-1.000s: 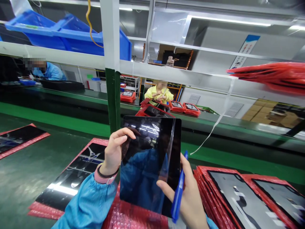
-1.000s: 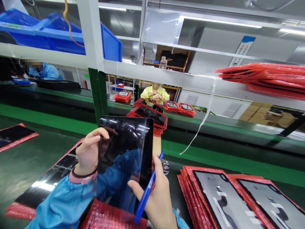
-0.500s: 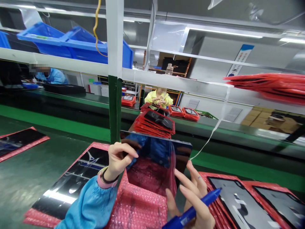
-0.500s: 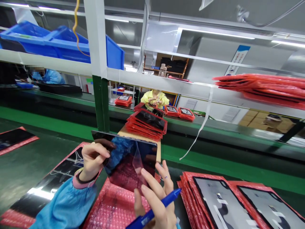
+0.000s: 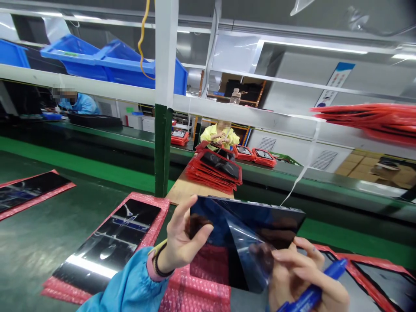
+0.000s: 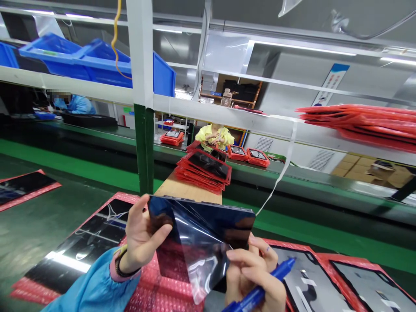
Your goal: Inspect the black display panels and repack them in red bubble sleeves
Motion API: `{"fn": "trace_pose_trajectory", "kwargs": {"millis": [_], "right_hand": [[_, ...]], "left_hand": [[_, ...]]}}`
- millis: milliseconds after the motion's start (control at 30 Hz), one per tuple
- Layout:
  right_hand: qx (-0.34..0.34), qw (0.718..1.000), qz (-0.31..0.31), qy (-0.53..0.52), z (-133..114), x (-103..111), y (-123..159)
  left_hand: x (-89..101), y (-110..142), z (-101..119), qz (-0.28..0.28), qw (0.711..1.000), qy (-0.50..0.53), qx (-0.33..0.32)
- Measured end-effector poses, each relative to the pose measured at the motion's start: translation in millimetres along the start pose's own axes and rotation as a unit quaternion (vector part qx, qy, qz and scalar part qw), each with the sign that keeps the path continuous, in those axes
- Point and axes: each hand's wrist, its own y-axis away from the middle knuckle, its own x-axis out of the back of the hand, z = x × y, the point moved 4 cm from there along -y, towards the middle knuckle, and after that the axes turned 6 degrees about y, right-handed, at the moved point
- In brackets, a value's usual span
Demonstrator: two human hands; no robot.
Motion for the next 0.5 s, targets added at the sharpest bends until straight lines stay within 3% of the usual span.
{"fn": "trace_pose_trajectory", "kwargs": {"millis": [67,133,367,500], "right_hand": [[0.087,0.995,0.045,0.010,-13,-3,-13],[0.108,0.994,0.025,-0.001,-13,-9,-23],[-0.044,0.993,-0.033,-0.106,37,-12,-30],[-0.062,0.986,-0.031,-0.149,46,-19,-29]], "left_hand": [[-4.7,5,0,0.000,1.000,0.013,0.018],[-10.1,10,1,-0.020,0.999,0.019,0.040],[-28.5,26,11,-0.092,0.994,0.039,0.036],[-34.3,29,12,-0.128,0.991,0.024,0.011]]}}
